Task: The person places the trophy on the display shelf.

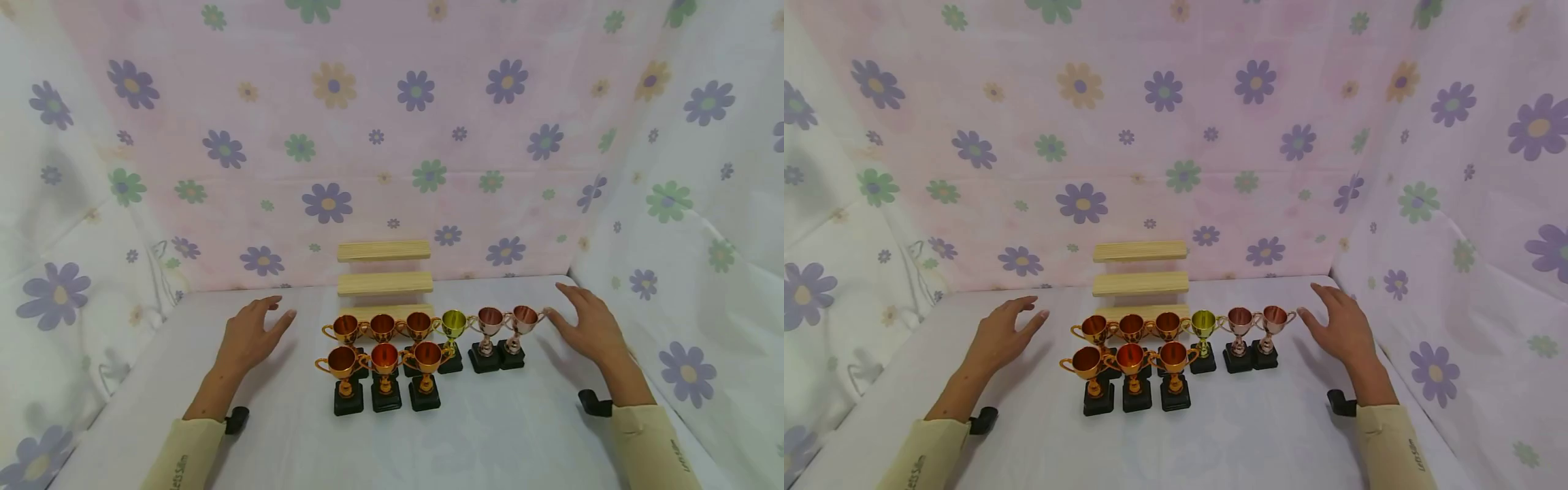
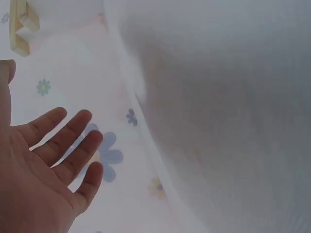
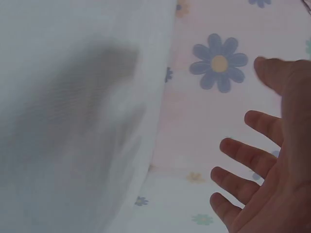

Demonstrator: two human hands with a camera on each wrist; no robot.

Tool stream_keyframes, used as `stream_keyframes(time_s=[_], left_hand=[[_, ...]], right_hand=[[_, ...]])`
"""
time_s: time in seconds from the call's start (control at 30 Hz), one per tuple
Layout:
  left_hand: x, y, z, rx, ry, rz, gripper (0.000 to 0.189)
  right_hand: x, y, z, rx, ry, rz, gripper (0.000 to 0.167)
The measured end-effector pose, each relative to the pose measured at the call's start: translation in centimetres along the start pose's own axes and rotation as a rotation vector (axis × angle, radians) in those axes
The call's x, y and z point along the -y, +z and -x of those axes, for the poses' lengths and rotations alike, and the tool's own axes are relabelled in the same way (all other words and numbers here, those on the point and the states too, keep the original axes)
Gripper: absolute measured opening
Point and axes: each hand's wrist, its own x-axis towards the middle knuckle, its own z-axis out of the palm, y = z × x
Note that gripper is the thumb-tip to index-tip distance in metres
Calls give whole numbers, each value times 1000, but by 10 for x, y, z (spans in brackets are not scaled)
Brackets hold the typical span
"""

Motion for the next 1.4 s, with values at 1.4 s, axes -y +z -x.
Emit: stream_keyframes(time_s=[1.4], left_hand=[[-46,56,-31,367,-127,546,58]], right_hand=[[71,-49,2,-28,-316,-183,52]])
